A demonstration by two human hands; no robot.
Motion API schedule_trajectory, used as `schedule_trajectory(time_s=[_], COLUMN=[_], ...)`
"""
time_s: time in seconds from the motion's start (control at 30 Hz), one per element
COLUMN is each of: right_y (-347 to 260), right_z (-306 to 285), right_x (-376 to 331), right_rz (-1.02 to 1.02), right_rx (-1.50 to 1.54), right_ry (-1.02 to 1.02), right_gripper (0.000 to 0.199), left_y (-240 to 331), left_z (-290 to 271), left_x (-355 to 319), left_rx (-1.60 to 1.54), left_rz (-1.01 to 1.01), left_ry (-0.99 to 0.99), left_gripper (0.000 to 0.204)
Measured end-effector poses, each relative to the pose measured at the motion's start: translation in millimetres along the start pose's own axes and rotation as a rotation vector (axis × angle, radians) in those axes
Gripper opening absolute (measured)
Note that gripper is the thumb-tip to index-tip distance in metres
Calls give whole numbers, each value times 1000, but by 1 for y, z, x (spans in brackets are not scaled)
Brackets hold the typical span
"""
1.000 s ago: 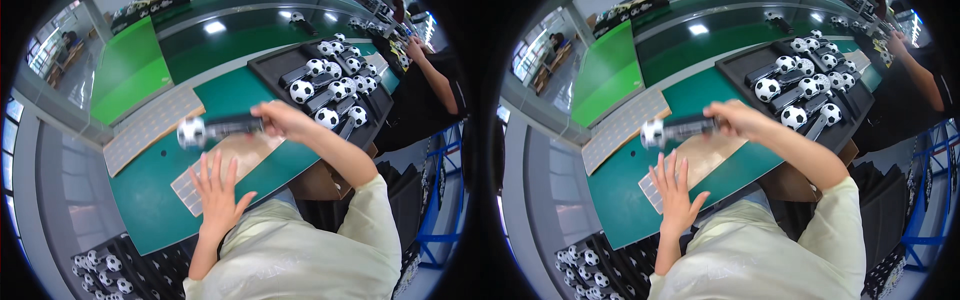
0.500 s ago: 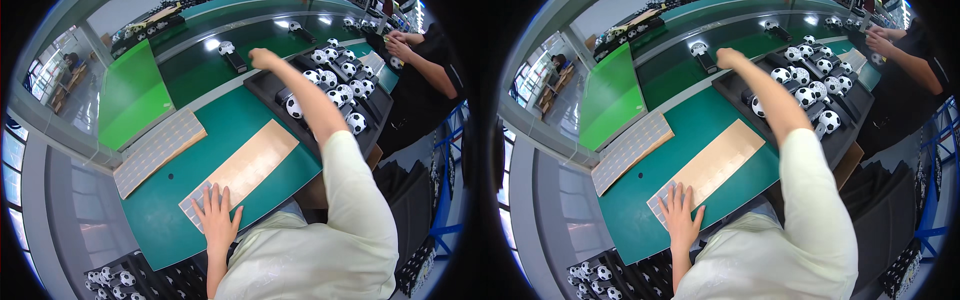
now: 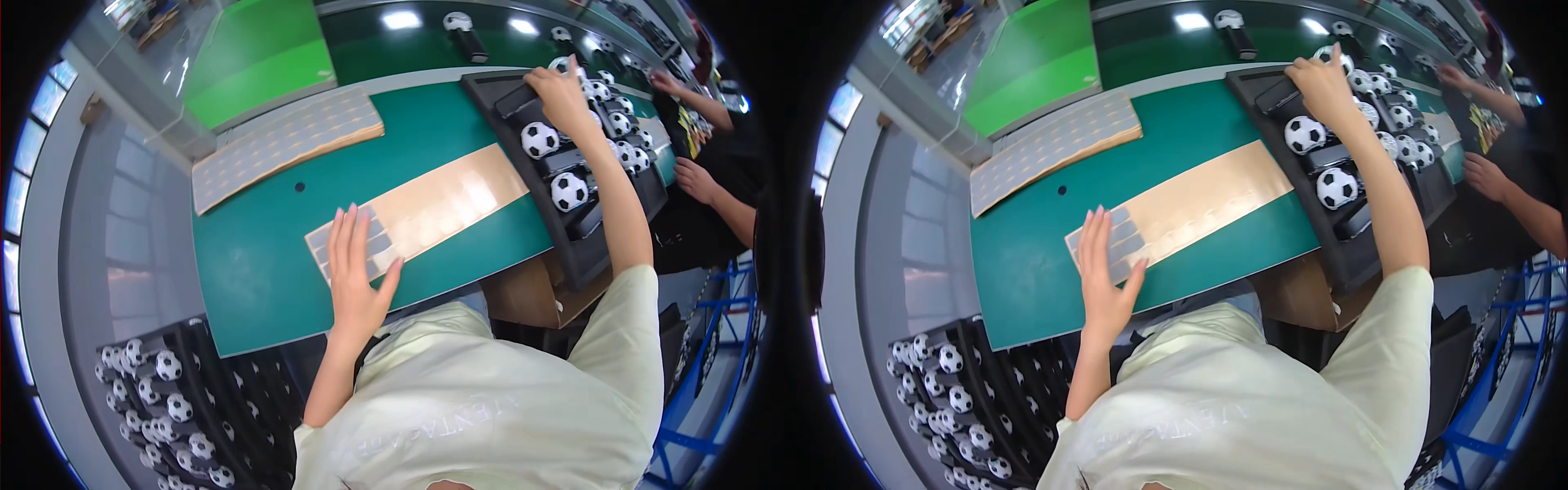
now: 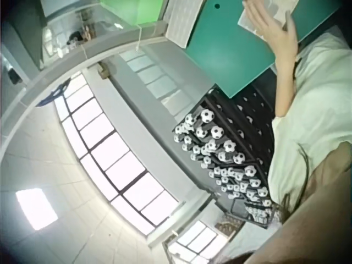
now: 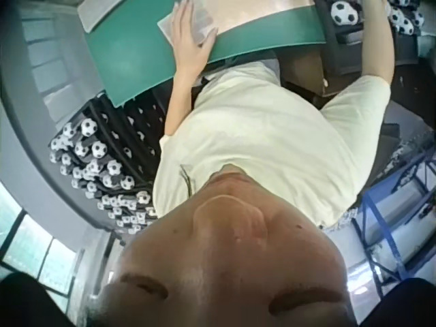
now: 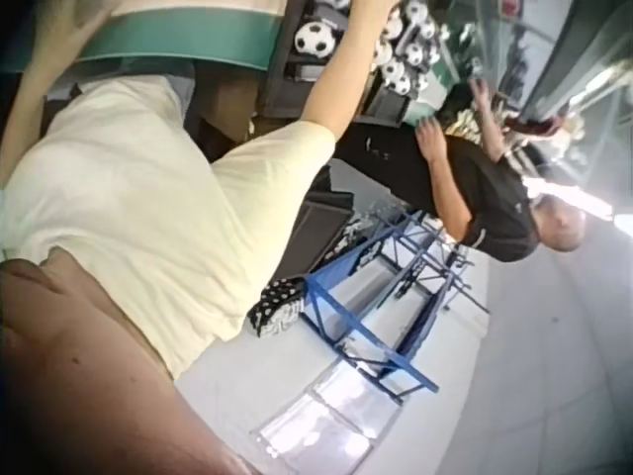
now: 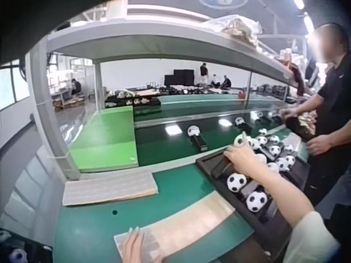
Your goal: The person attaches adhesive pads to soccer-ball-shaped handheld fans by peeling pads from a sheet and sticking them onto the bottoms of the fans, then sets them onto a conveyor belt. The person then moves trays filled with fans from a cart onto the table to attach pads to more fans.
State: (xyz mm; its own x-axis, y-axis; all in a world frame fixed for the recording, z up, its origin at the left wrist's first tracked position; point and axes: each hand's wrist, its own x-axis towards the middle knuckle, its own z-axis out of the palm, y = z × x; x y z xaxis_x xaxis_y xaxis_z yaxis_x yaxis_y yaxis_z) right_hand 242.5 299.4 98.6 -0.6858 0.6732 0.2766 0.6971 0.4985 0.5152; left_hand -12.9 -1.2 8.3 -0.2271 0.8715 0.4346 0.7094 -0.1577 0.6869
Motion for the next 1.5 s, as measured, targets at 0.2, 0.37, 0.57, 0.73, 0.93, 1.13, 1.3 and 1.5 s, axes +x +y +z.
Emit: schedule_trajectory(time_s=[0.2,0.37,0.57,0.73,0.93,1.13,1.3,1.5], right_y=[-123,-229,-274,-287,-287,-280,-262,-216], right_z=[-88,-113,-78,-65,-64,-69,-74,-165], right_x=[-14,-36,-67,-76,-63,-60,-77,-68], right_rz=[-187,-416,110,207,181,154,139,242], right_rx=[916,1415,1235,1303,1200,1292,1829,2323], right_ry=[444,434,-7,-7,-131,-220,-273,-251], right_gripper=[47,44,20,12,11,13,16,11], left_y=[5,2,-20,-27,-24,-24,-26,-24], left_z=[-21,-30,-40,-45,-45,-46,-48,-44], left_x=[17,14,0,5,11,13,10,12], left_rx=[-476,-561,-673,-658,-592,-538,-440,-301], left_rz=[-83,278,61,69,52,64,97,132], left_ry=[88,279,451,363,315,266,201,186], left_gripper=[74,64,52,52,51,51,52,51])
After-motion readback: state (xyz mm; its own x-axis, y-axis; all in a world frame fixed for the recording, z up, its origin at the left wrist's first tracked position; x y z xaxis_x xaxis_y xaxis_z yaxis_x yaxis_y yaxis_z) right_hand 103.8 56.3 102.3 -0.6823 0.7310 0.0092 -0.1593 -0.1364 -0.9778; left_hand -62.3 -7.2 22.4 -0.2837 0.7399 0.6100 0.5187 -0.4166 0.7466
